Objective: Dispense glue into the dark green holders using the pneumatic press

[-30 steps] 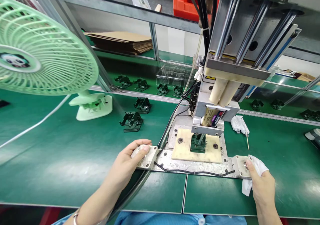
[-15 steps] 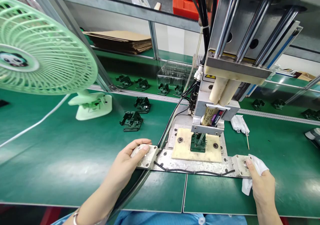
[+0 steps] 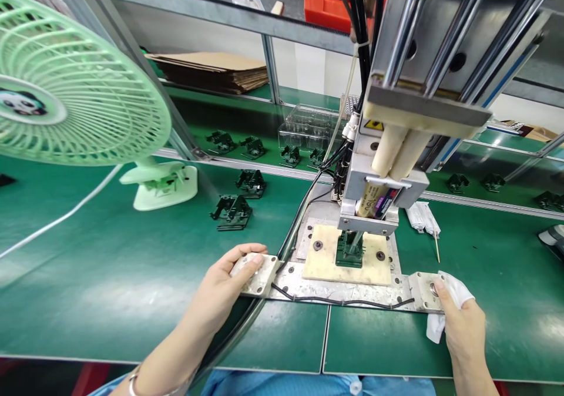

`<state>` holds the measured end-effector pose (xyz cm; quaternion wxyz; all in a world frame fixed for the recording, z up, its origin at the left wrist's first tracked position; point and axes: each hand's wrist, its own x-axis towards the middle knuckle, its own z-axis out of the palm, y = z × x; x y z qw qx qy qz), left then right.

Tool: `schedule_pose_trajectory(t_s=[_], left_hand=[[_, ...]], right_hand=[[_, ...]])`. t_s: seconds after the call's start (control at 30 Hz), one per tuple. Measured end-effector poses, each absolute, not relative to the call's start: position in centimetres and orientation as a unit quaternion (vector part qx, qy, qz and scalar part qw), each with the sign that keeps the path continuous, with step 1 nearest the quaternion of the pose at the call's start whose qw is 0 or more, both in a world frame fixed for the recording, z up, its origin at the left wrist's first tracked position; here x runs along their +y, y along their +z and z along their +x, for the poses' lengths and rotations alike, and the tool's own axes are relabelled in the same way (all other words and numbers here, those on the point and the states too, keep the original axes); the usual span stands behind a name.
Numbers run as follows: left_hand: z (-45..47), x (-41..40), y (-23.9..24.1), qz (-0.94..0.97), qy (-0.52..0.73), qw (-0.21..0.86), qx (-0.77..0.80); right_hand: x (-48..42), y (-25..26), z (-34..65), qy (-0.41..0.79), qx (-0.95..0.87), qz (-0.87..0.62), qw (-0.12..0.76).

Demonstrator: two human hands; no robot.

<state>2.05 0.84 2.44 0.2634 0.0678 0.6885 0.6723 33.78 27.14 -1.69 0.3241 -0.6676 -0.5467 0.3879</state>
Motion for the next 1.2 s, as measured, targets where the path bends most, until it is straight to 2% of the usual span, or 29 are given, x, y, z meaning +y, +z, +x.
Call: schedule_pose_trajectory(t_s=[0.27, 0.37, 0.47, 0.57, 0.77, 1.03, 1.2], left_hand=[[2.1, 0.7, 3.3, 0.09, 0.625, 0.247, 0.735], [2.2, 1.1, 5.9, 0.178, 0.539, 0.171, 0.805], [2.6, 2.6, 9.0, 0.298, 0.492, 0.101, 0.812], [3.1, 5.7, 10.4, 0.379, 0.473, 0.174, 0.776], [3.7, 11.5, 8.1, 0.437, 0.431, 0.336, 0.714], [4.0, 12.2, 8.2, 0.412, 0.479, 0.42, 0.651], [3.9, 11.9, 9.9, 0.404, 0.398, 0.475, 0.673]], right_hand=[[27.1, -1.7, 33.6, 0.389, -0.548, -0.66, 0.335], [27.0, -1.7, 33.5, 0.4, -0.557, -0.64, 0.347], [27.1, -1.8, 33.6, 0.408, -0.548, -0.645, 0.341], [27.2, -1.9, 33.8, 0.413, -0.536, -0.658, 0.331], [26.9, -1.7, 33.5, 0.425, -0.536, -0.638, 0.353], [26.7, -2.0, 33.5, 0.426, -0.553, -0.621, 0.357], [26.7, -1.6, 33.5, 0.425, -0.551, -0.623, 0.357]])
